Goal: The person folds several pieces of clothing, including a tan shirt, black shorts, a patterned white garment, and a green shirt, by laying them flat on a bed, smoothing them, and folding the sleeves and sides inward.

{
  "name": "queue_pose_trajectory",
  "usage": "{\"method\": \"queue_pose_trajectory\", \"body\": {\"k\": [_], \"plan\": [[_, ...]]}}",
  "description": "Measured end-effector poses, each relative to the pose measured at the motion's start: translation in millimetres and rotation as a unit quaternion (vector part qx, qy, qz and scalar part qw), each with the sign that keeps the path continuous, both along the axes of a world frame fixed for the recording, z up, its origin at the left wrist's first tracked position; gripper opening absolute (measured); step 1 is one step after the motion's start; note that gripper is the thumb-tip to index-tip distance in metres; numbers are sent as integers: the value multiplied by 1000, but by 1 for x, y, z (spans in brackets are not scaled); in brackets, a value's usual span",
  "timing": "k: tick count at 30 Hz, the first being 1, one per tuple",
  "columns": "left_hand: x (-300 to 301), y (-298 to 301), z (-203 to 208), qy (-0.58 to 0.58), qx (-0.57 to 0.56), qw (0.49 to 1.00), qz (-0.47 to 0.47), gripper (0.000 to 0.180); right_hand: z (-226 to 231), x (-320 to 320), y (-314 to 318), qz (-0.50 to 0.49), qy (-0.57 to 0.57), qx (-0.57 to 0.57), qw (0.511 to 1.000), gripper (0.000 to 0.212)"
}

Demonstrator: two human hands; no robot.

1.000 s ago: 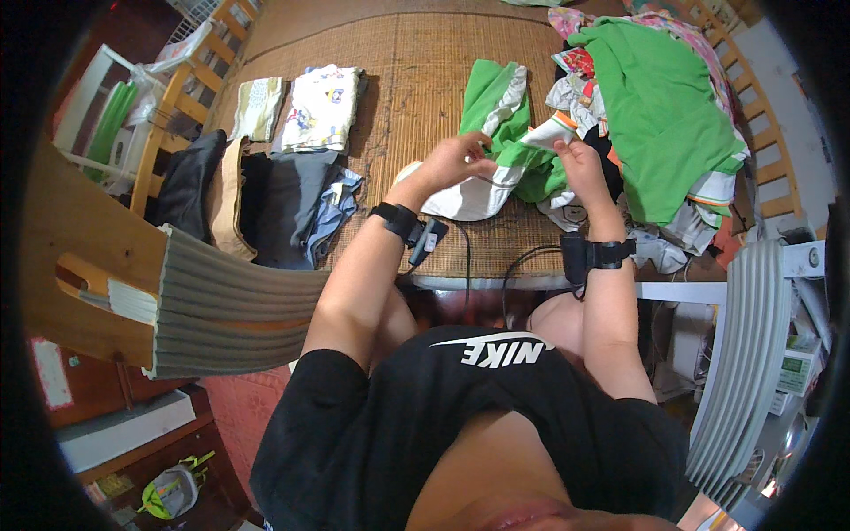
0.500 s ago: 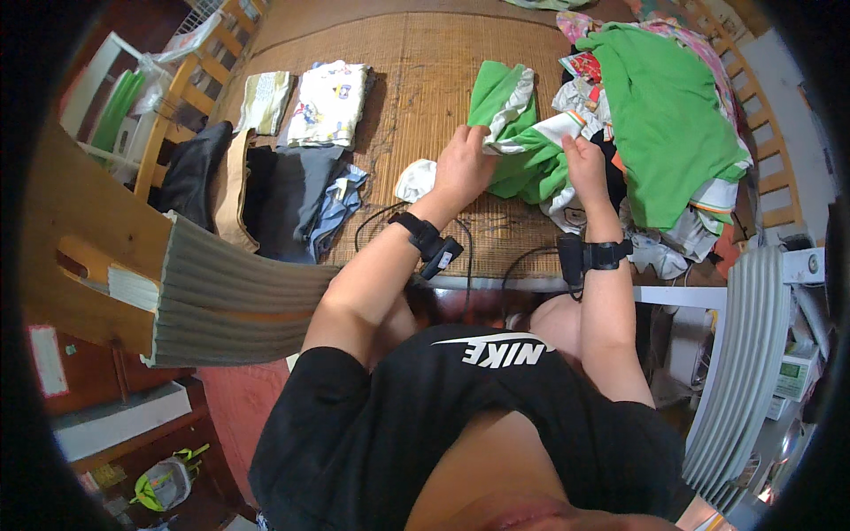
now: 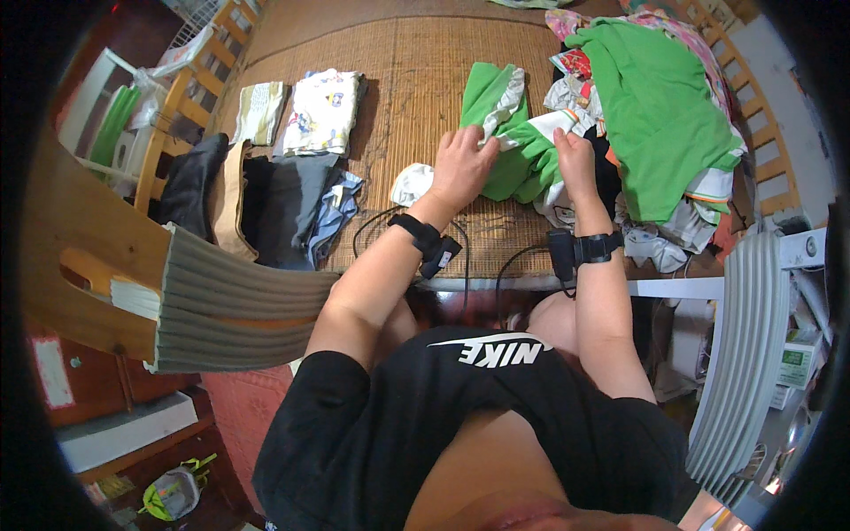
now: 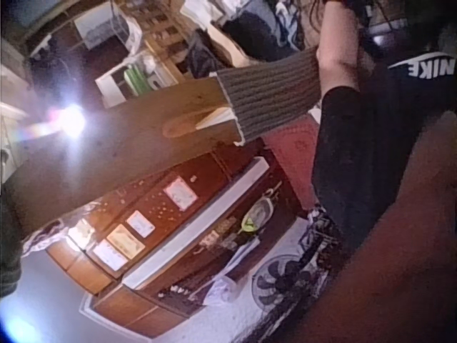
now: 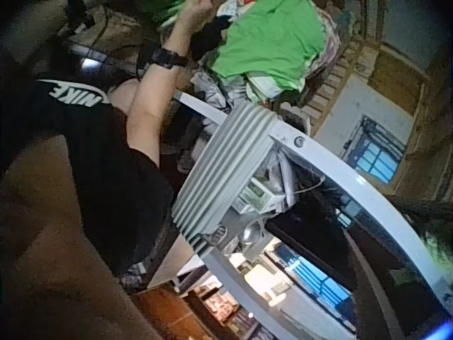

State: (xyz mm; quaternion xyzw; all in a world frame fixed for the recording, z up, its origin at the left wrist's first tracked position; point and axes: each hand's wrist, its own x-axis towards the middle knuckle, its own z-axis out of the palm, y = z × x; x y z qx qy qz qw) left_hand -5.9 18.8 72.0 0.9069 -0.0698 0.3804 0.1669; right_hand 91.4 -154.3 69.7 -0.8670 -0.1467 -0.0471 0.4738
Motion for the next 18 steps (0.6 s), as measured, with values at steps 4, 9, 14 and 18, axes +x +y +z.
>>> {"method": "queue_pose_trajectory", "body": {"k": [4,9,14,18], "plan": [[0,-3,-10,72,98,992,37,11,1,-3,8,-3,14,45,999,37],[6,3,-15,38,123,991,40,8,1,-6,7,-1,36,48,998,34],[10,-1,-13,61,-84,995,-7,7,-4,-1,3,4,66,82,994,34],[17,-1,-15,160,-455,876,-5,16,-5,-2,6,14,56,78,995,35]]}}
